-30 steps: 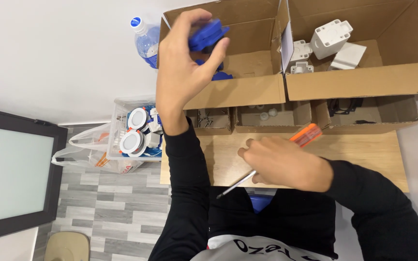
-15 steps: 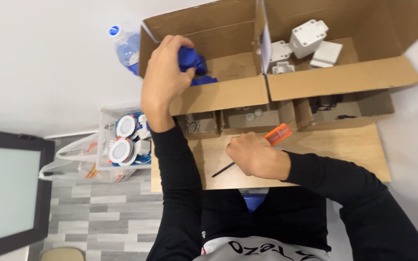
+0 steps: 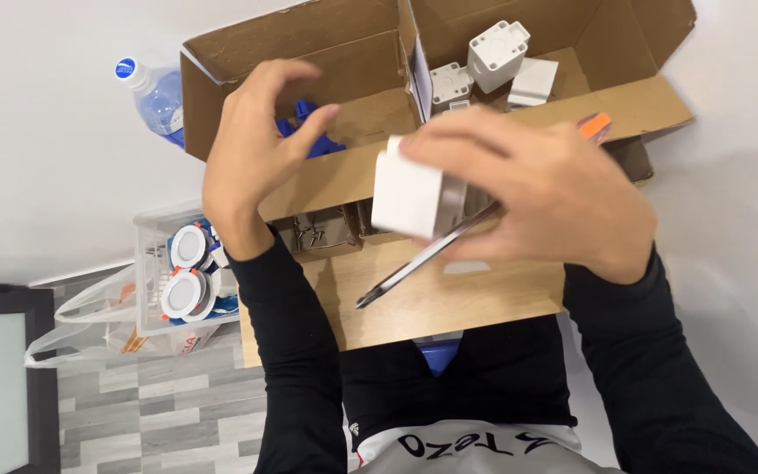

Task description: The person uses a screwdriver to tighten screws on a white and blue plastic electrical component. They then pick up a water bottle, unscrew the cap, and set it aside. Finally, they handle a blue plastic part and a white plastic housing, manipulating them with their hands.

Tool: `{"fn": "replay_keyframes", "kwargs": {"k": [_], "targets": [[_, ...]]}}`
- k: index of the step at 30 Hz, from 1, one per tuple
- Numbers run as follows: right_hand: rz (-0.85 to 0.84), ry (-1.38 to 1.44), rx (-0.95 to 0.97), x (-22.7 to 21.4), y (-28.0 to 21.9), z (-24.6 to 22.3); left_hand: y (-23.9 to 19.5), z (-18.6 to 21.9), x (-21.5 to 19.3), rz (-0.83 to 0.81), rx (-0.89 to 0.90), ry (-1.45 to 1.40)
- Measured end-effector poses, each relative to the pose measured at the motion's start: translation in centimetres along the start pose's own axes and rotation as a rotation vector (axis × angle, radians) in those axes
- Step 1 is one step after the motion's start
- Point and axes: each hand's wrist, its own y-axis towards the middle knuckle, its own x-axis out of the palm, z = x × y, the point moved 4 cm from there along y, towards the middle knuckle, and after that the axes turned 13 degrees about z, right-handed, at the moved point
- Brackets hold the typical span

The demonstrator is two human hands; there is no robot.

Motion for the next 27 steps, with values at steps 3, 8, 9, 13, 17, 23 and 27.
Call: {"fn": "replay_keyframes", "kwargs": {"k": [3,8,9,13,17,23,27], "targets": [[0.216,-0.115,0.004,-1.7,-0.1,0.0,0.3,5.7,-1.5,0.013,0.131,-0.331],[0.326,-0.081,0.036,-2.1,0.0,0.5,-1.5,10.2,-0.4,-0.110,0.202,-0.523],[0.328,-0.079,0.031,-2.0,-0.1,0.4,-1.6,10.9,-0.4,-0.106,0.202,-0.519],[0.394,-0.094,0.016,-2.1,-0.6,0.5,-2.0,12.1,0.0,-0.169,0.064,-0.571],[0.467,-0.079,0.008,-2.1,-0.7,0.5,-2.0,11.9,0.0,-0.167,0.057,-0.683],[0.461,0.160,0.148,-2.9,-0.5,0.4,-2.3,11.5,-1.0,-0.119,0.025,-0.809],[0.496,0.177,0.118,-3.2,-0.7,0.7,-2.7,10.7,-1.2,-0.020,0.119,-0.836]]}}
